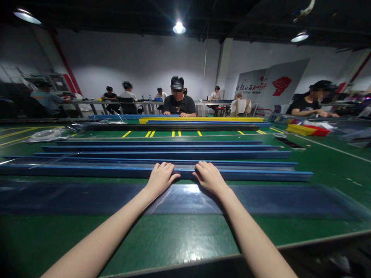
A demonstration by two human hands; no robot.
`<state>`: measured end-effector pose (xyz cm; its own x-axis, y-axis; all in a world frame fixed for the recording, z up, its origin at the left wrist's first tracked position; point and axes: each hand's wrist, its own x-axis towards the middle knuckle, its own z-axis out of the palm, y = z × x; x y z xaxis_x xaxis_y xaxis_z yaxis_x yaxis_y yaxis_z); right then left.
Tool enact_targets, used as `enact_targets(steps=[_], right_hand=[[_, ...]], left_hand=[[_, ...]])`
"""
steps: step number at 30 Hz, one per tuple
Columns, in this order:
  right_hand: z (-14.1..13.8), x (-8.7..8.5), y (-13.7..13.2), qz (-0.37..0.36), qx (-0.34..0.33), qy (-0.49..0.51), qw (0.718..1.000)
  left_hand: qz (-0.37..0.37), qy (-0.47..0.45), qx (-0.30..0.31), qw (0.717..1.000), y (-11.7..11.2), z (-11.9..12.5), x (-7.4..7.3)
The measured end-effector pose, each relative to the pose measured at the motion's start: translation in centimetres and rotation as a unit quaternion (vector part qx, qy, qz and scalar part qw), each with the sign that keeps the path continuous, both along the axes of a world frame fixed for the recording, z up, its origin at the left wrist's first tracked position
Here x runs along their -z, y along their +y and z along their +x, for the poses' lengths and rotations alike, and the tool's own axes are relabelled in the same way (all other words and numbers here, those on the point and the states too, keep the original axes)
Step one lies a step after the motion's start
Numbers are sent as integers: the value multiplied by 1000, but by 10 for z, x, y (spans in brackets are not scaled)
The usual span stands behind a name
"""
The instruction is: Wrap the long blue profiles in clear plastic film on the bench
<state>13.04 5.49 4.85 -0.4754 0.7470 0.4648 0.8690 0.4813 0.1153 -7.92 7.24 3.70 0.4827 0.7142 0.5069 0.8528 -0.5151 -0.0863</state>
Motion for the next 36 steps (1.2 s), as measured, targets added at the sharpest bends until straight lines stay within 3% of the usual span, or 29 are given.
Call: enact_targets(steps=[17,36], right_hand=[[2,1,4,43,-20,14,999],[3,-4,4,26,-3,-2,1000]], left_hand=[[-45,-20,-55,997,-1,2,-7],[2,2,-28,1000,-2,-2,-5]])
